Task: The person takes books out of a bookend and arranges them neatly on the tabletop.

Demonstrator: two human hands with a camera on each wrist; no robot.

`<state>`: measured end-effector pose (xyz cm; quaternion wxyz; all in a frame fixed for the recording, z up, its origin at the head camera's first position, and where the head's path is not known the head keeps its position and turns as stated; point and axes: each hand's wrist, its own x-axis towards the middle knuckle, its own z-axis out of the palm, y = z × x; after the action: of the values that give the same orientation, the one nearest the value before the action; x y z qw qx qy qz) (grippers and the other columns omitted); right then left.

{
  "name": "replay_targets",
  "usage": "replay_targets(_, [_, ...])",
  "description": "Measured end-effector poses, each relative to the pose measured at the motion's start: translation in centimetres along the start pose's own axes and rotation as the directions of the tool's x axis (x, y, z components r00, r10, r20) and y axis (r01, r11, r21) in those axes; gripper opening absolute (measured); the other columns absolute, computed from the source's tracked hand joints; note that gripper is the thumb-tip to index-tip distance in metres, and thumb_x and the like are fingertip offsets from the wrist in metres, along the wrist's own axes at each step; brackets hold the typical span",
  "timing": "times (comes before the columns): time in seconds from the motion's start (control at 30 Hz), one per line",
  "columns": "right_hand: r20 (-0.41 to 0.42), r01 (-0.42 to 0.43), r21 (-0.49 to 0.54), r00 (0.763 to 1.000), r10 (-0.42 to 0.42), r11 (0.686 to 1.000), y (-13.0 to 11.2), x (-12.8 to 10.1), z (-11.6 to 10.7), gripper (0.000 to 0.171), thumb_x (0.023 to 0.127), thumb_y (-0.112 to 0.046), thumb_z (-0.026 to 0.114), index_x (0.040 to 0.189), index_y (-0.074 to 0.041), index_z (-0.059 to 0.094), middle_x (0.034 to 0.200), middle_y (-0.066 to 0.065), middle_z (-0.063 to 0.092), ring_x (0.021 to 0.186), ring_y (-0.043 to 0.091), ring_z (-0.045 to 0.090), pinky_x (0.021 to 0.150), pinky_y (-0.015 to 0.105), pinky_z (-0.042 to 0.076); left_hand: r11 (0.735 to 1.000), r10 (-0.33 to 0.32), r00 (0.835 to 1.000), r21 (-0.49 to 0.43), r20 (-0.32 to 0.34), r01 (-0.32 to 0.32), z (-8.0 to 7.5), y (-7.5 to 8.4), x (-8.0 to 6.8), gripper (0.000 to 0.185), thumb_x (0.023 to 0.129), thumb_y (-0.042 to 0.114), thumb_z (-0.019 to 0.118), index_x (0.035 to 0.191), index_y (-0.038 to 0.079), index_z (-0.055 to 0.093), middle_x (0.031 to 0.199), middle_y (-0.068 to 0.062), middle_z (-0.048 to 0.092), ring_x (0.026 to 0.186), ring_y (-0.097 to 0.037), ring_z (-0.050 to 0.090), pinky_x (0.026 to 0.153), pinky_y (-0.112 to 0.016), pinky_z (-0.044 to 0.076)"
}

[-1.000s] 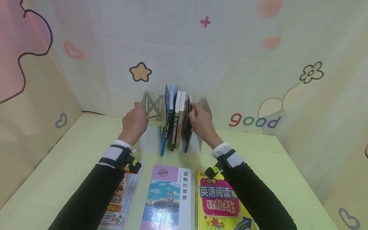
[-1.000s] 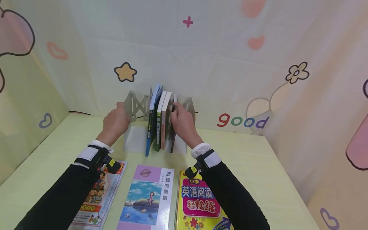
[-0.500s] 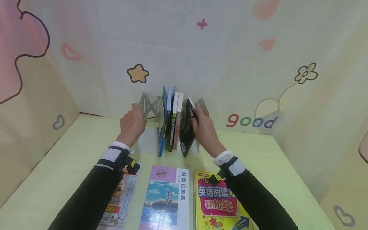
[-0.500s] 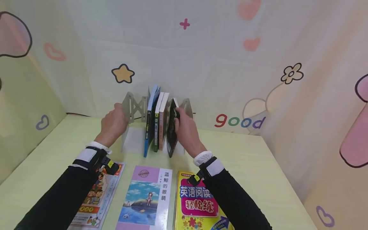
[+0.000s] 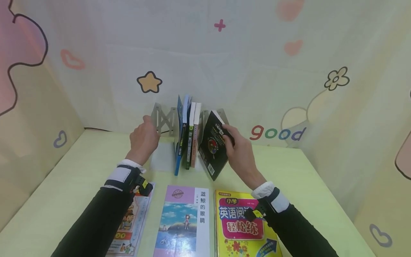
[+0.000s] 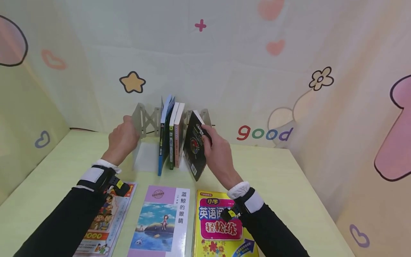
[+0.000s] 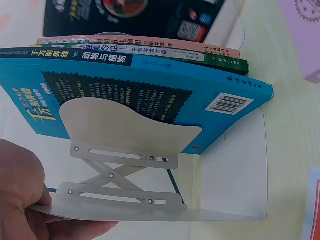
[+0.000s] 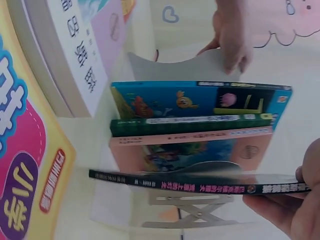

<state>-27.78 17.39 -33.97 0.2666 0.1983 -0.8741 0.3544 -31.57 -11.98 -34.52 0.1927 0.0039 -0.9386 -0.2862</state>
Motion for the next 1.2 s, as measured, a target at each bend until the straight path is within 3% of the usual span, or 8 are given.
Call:
replay_targets(0.3, [-0.08,-0.002,0.061,0.997,0.007,0.998,-1.6,-1.2,-3.5,0.038,0.103,-0.012,0.066,0.14,-0.01,0.061,0.126,0.018,0.069,0.104,0.036,0.072,0.082,0.049,0.062,1.0,0.002,1.0,-0.006,-0.011,-0.002,0.0,-0.1,0.0,0.023,0.096,0.002,0.06,0.112,-0.009,0.048,0.088,-0.03,0.067,0.068,-0.043,0.067,0.05,-0.046,0.049])
replay_targets(0.5, [-0.078,-0.047,0.11,0.995,0.056,0.993,-2.4,-2.3,-5.1,0.038,0.102,-0.01,0.065,0.14,-0.009,0.061,0.128,0.016,0.067,0.105,0.034,0.068,0.086,0.049,0.061,1.0,-0.011,1.0,-0.017,0.002,0.011,-0.1,-0.1,0.0,0.027,0.096,0.003,0.061,0.116,-0.01,0.047,0.09,-0.031,0.067,0.07,-0.042,0.066,0.051,-0.043,0.048])
replay_targets(0.87, [-0.026,-0.15,0.224,0.987,0.16,0.963,-3.3,-4.3,-7.8,0.039,0.102,-0.009,0.065,0.141,-0.008,0.061,0.128,0.016,0.067,0.105,0.033,0.069,0.081,0.022,0.058,0.999,0.03,0.999,-0.015,-0.014,-0.03,0.2,0.0,0.0,0.024,0.096,0.0,0.059,0.113,-0.012,0.048,0.089,-0.033,0.067,0.069,-0.044,0.068,0.05,-0.047,0.051])
replay_targets(1.2, [0.001,-0.173,0.245,0.984,0.178,0.954,-4.1,-5.6,-8.2,0.04,0.102,-0.007,0.065,0.142,-0.008,0.06,0.133,0.014,0.065,0.109,0.032,0.067,0.083,0.021,0.057,0.998,0.026,0.996,-0.064,0.089,-0.02,-0.7,-0.3,0.0,0.029,0.101,0.004,0.051,0.124,-0.014,0.046,0.094,-0.034,0.066,0.072,-0.042,0.068,0.047,-0.041,0.048])
